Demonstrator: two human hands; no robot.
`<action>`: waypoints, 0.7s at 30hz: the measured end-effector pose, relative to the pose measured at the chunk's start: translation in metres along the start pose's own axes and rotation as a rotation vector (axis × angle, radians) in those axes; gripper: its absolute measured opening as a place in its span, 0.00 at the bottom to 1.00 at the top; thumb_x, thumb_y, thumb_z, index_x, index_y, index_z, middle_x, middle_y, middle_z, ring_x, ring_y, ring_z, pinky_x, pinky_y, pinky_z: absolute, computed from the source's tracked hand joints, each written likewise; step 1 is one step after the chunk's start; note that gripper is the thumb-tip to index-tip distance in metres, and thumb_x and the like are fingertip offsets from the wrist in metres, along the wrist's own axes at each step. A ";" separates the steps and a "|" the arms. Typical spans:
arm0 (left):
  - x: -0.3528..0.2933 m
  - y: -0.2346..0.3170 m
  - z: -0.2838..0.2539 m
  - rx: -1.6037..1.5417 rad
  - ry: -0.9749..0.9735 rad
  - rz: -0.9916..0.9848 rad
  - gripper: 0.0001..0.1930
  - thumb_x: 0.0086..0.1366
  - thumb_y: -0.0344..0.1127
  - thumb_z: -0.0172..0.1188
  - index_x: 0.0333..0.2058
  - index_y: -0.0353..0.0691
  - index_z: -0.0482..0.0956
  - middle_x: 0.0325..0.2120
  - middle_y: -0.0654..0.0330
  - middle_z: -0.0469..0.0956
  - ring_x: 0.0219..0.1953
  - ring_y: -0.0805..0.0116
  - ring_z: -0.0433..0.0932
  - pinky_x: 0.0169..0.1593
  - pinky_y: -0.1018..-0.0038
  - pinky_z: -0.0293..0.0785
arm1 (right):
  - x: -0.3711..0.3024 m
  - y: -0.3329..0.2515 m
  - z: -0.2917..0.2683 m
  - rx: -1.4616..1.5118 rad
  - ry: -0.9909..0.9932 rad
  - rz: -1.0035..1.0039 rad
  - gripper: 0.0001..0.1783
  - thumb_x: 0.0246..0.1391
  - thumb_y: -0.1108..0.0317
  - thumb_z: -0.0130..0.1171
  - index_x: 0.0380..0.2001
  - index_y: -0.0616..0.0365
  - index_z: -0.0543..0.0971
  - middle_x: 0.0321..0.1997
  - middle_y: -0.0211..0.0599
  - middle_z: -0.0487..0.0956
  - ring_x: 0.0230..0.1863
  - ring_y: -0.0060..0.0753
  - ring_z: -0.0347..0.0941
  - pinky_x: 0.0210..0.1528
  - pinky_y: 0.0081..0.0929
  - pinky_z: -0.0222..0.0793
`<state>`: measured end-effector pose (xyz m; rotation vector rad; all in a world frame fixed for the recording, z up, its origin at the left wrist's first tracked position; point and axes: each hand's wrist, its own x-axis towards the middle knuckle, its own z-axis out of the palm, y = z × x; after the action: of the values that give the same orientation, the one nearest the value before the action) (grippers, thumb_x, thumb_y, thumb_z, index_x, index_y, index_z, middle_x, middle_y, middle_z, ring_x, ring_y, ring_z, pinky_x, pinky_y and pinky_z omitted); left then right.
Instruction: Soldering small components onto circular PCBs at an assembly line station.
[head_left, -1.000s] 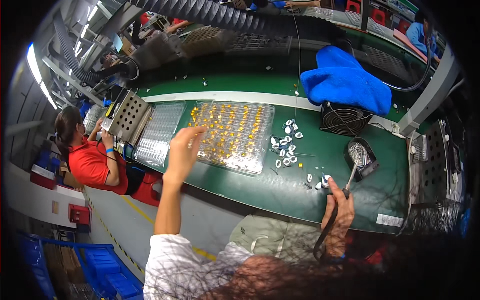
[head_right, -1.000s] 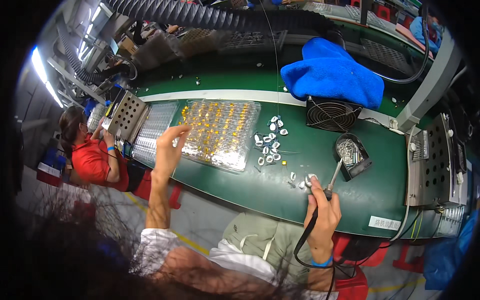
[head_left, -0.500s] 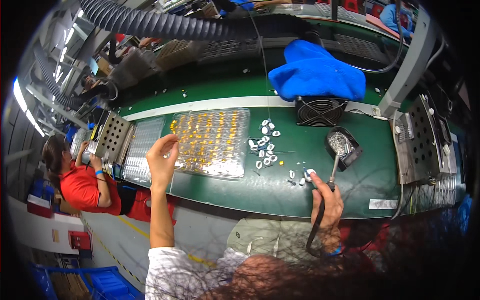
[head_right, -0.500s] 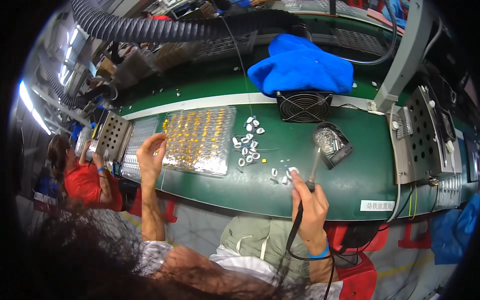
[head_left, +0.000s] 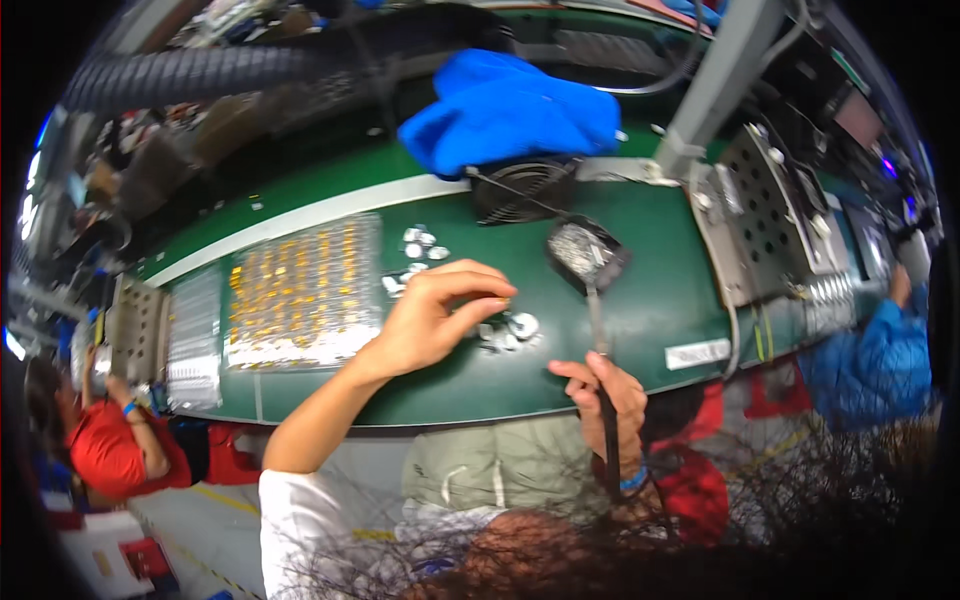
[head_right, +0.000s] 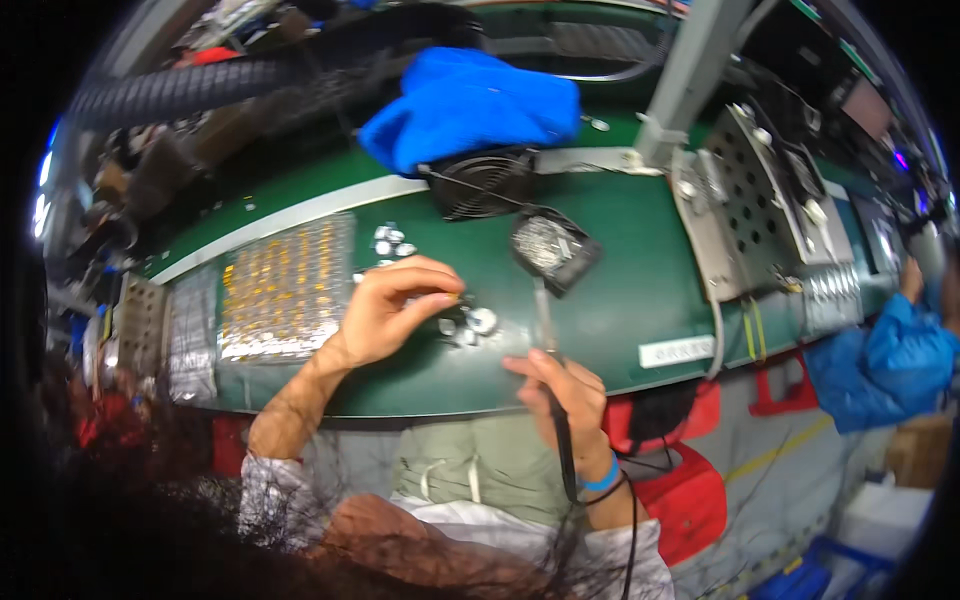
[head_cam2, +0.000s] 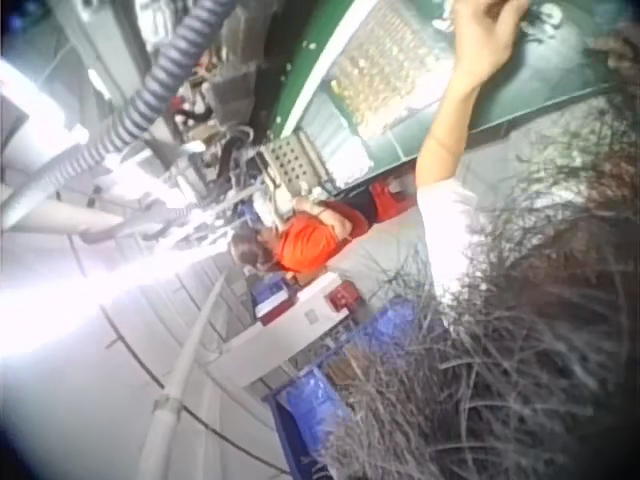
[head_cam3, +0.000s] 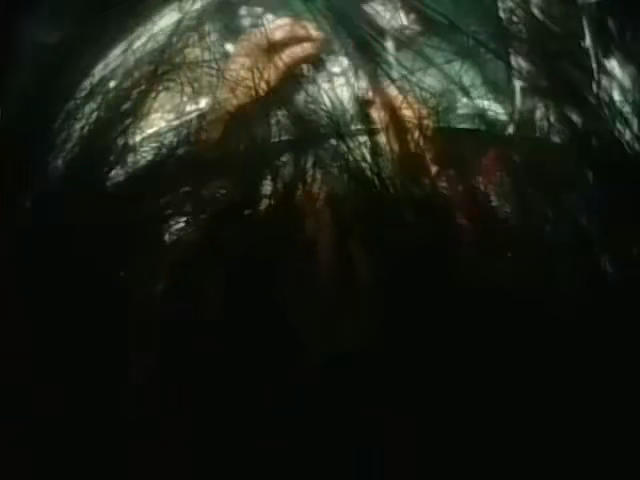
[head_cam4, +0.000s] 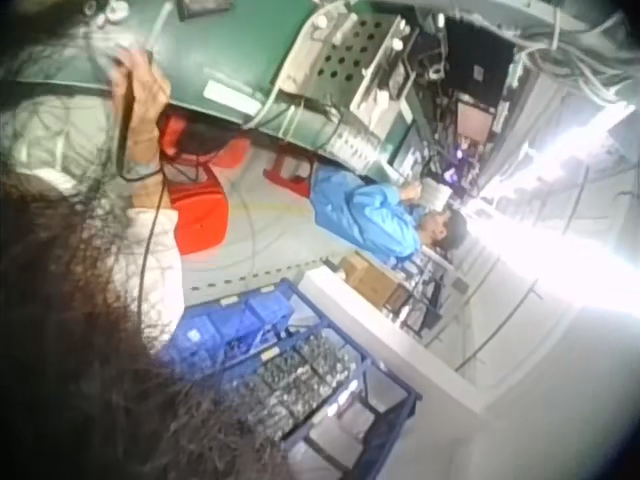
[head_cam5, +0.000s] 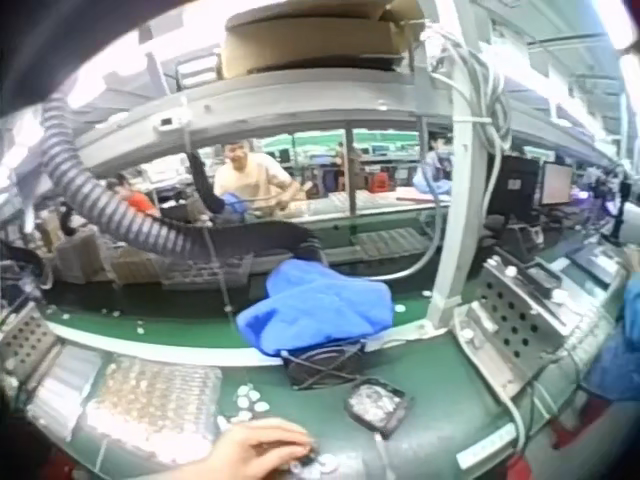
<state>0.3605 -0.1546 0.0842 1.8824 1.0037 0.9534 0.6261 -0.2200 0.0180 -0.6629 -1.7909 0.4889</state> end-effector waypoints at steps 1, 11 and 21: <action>-0.001 -0.004 0.008 -0.212 0.045 -0.101 0.08 0.67 0.19 0.63 0.44 0.28 0.84 0.45 0.51 0.83 0.48 0.64 0.83 0.53 0.71 0.80 | -0.008 0.000 -0.003 0.081 0.028 0.081 0.27 0.71 0.56 0.58 0.62 0.68 0.72 0.37 0.51 0.87 0.26 0.33 0.78 0.30 0.27 0.75; -0.006 -0.024 0.025 -0.282 -0.013 -0.163 0.07 0.68 0.19 0.62 0.43 0.27 0.83 0.46 0.49 0.83 0.52 0.61 0.82 0.58 0.69 0.79 | -0.006 -0.009 -0.008 -0.171 0.103 0.143 0.22 0.47 0.70 0.78 0.44 0.66 0.82 0.27 0.42 0.83 0.19 0.34 0.74 0.25 0.29 0.70; -0.008 -0.023 0.027 -0.224 -0.031 -0.147 0.08 0.70 0.21 0.61 0.45 0.30 0.85 0.46 0.53 0.84 0.46 0.67 0.83 0.51 0.73 0.81 | -0.001 -0.007 -0.007 -0.255 0.001 0.101 0.23 0.41 0.68 0.82 0.40 0.62 0.82 0.26 0.40 0.83 0.22 0.38 0.79 0.26 0.29 0.72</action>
<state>0.3744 -0.1604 0.0508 1.6109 0.9606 0.9074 0.6320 -0.2263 0.0240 -0.9329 -1.8421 0.3290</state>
